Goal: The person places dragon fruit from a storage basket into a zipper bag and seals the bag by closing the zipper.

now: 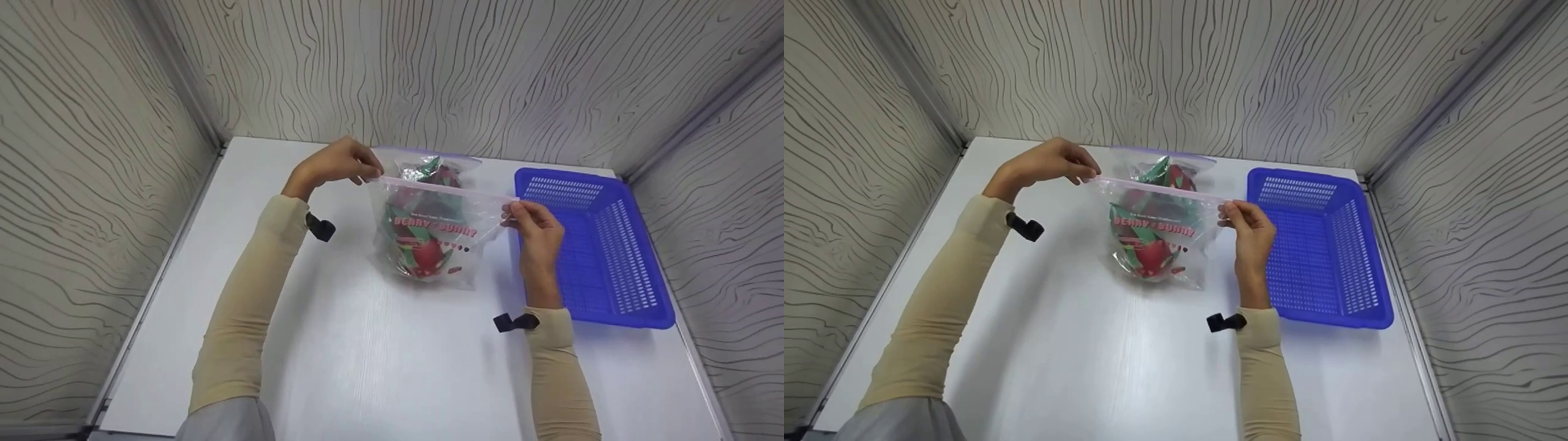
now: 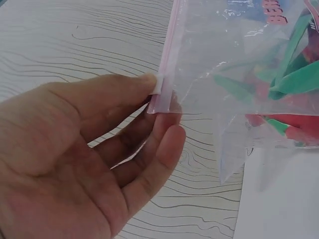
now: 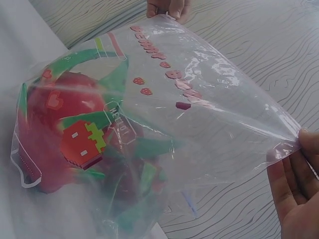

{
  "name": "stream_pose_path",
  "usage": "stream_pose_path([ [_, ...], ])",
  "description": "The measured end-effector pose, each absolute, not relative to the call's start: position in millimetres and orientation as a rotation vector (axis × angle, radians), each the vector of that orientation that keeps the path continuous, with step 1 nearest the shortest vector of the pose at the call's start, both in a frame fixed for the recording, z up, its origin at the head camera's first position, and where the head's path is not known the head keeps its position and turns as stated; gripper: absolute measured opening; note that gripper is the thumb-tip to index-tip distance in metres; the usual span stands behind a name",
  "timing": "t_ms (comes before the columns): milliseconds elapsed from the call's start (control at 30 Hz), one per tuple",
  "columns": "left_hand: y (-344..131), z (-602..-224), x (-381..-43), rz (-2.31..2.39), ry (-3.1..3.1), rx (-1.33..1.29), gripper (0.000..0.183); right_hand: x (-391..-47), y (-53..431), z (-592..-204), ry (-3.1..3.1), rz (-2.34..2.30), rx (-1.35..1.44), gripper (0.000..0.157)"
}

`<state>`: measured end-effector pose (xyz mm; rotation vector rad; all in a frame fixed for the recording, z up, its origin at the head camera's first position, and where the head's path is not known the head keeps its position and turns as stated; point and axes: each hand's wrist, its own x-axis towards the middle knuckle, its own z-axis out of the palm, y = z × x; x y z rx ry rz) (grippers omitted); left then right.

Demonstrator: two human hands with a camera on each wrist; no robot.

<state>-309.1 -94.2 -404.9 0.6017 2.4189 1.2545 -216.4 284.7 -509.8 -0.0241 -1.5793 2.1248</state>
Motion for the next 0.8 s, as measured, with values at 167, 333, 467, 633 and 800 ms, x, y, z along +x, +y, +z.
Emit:
stream_pose_path([
  [167, -99, -430, -306, 1.430, 2.294, 0.567, 0.045, -217, 284, -510, -1.547, 2.160, -0.017, 0.006],
  [333, -97, -471, -297, 1.529, 2.144, 0.563, 0.069, -216, 284, -510, -1.530, 2.172, -0.016, 0.005],
  [467, -89, -505, -287, 1.500, 2.083, 0.533, 0.090, -215, 284, -511, -1.521, 2.175, -0.021, 0.005],
  [633, -75, -545, -272, 1.462, 2.054, 0.433, 0.109, -215, 284, -514, -1.542, 2.181, -0.041, 0.004],
  [800, -62, -575, -259, 1.517, 2.049, 0.368, 0.115, -209, 286, -522, -1.665, 2.194, -0.091, 0.007],
])
